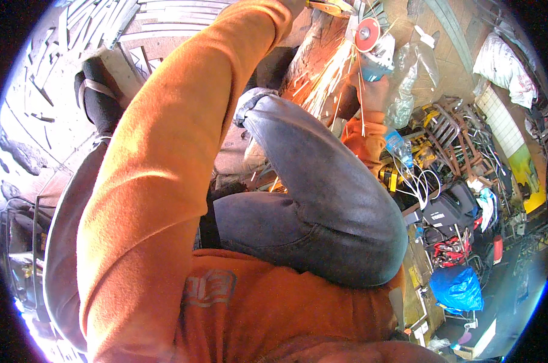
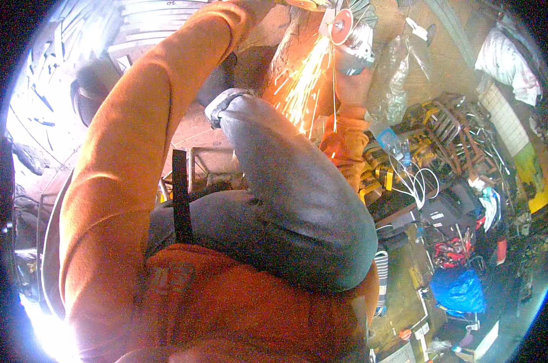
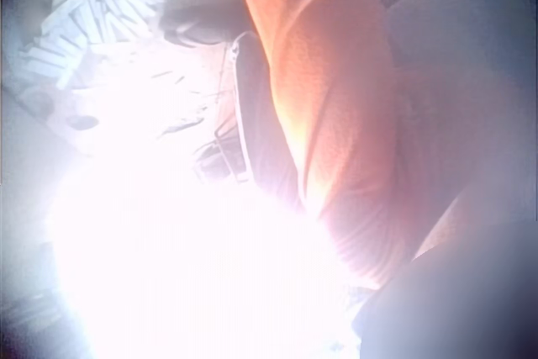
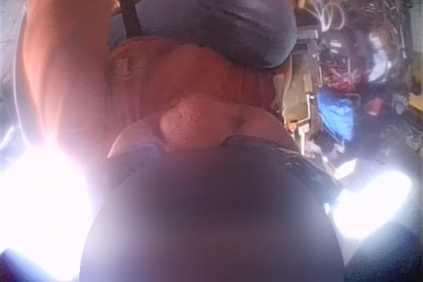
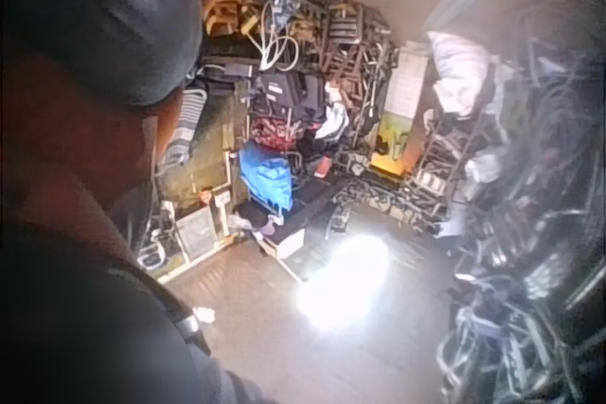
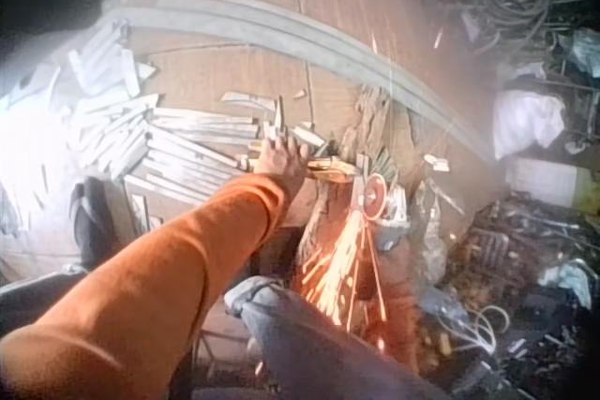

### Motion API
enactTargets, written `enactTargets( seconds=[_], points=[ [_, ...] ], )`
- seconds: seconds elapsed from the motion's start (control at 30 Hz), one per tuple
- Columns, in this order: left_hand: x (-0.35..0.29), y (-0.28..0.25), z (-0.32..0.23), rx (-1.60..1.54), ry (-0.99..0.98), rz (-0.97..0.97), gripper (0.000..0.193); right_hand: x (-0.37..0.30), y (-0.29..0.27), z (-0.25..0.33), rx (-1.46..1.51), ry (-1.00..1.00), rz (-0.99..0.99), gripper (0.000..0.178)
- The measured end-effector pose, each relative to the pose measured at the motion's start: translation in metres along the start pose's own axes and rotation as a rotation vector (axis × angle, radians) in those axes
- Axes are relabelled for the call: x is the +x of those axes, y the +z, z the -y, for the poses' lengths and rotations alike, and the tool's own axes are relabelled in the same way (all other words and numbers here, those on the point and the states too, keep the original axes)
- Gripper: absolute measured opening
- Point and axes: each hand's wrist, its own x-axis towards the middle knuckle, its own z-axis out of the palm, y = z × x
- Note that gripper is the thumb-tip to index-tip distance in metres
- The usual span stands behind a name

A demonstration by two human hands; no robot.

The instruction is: The person sits on the floor and uses pliers to hold a metal strip while cutting it with an angle grinder. They repeat this process multiple times, creating small metal pieces that accumulate on the floor.

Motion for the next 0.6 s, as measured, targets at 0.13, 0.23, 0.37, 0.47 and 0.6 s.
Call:
enactTargets(
  seconds=[0.13,0.23,0.37,0.47,0.6],
  points=[
    [0.001,0.000,0.000,0.012,0.005,-0.007,0.034,-0.007,-0.002,-0.004,-0.180,0.052,-0.014,0.039],
    [0.001,-0.001,0.000,0.015,0.004,-0.002,0.035,-0.009,-0.002,0.001,-0.234,0.062,-0.018,0.039],
    [0.001,-0.002,-0.001,0.011,-0.004,0.009,0.036,-0.003,0.003,0.009,-0.031,0.071,-0.013,0.039],
    [0.000,-0.003,0.000,0.004,0.003,0.037,0.035,0.010,0.004,0.014,-0.179,-0.057,0.026,0.034],
    [-0.003,-0.006,-0.001,0.055,0.003,-0.032,0.033,0.013,0.002,0.017,-0.152,-0.039,0.041,0.037]
  ],
)
